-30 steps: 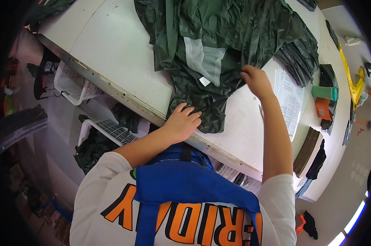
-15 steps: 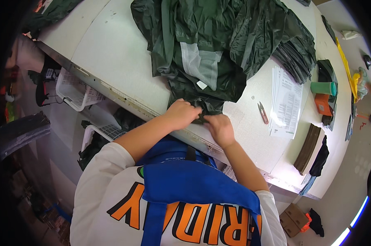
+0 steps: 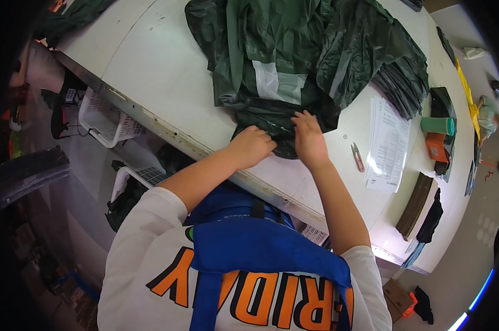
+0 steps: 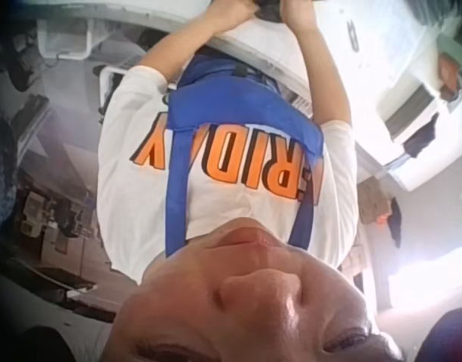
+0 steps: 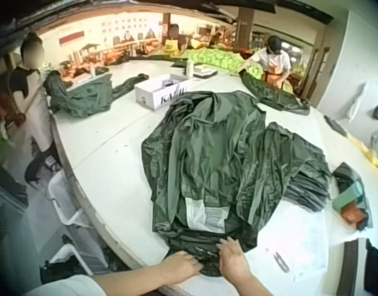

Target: The person folds a dark green jacket on a white table. They smooth the fabric, fold the sleeves and body, then place the folded jacket into a clear plastic bag. The person repeats this process with a second jacket.

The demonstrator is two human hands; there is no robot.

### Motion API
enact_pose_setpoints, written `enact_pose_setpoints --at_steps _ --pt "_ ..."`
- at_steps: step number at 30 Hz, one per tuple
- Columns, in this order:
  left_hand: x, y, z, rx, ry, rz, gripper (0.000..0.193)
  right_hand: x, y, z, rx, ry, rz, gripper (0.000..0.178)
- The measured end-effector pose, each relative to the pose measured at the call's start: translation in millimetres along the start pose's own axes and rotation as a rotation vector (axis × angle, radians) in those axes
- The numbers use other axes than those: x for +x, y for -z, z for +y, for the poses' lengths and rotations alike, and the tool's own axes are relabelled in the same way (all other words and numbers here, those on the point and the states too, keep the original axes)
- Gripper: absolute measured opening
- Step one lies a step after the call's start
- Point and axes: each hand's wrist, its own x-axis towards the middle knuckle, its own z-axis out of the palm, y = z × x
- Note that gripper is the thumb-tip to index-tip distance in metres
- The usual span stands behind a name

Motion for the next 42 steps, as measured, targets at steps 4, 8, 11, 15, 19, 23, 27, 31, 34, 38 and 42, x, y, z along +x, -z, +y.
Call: enact_pose_setpoints --at_steps 4,8,11,15,19,23,27,31,34,38,42 --pt "19.4 2.0 -16.9 -0.125 0.088 -0.084 0.023 -2.4 16.1 11.2 -0.127 -0.133 -0.084 0.035" --pt "34.9 6.6 -18.8 -0.184 0.156 -0.199 0.017 11.1 17.2 7.0 -0.329 -0.247 -0.112 0.035" --pt "39.0 11.7 -17.2 -0.201 0.189 -0.204 0.014 18.7 13.3 10.4 -0.372 -0.307 -0.164 0.027" --pt "36.7 6.4 -1.4 0.034 0.177 0.024 0.009 26.7 13.1 20.1 -0.338 -0.406 -0.302 0.021" --pt "40.7 -0.6 -7.4 0.060 0.166 0.042 0.011 34.6 18.1 5.6 -0.204 -0.624 -0.204 0.023" --pt "40.4 -5.6 -11.8 0.085 0.134 0.154 0.012 29.3 10.6 -4.8 -0.235 -0.497 -0.217 0.024" --pt "32.6 -8.4 -14.5 0.198 0.005 0.219 0.015 32.7 4.5 5.6 -0.185 -0.539 -0.186 0.020" --pt "25.5 -5.5 -10.3 0.180 -0.037 0.228 0.024 33.0 5.8 -1.8 0.202 -0.659 0.086 0.013" --pt "20.9 1.6 -4.7 0.153 0.001 0.167 0.035 16.5 7.4 -22.4 0.306 -0.535 0.284 0.010" --pt "17.3 6.7 -8.2 0.146 0.048 0.096 0.042 -18.0 8.3 -7.2 0.051 -0.065 0.051 0.026" --pt "30.5 11.9 -12.7 0.073 0.161 -0.069 0.040 -17.7 24.4 -6.1 -0.088 -0.035 -0.062 0.030"
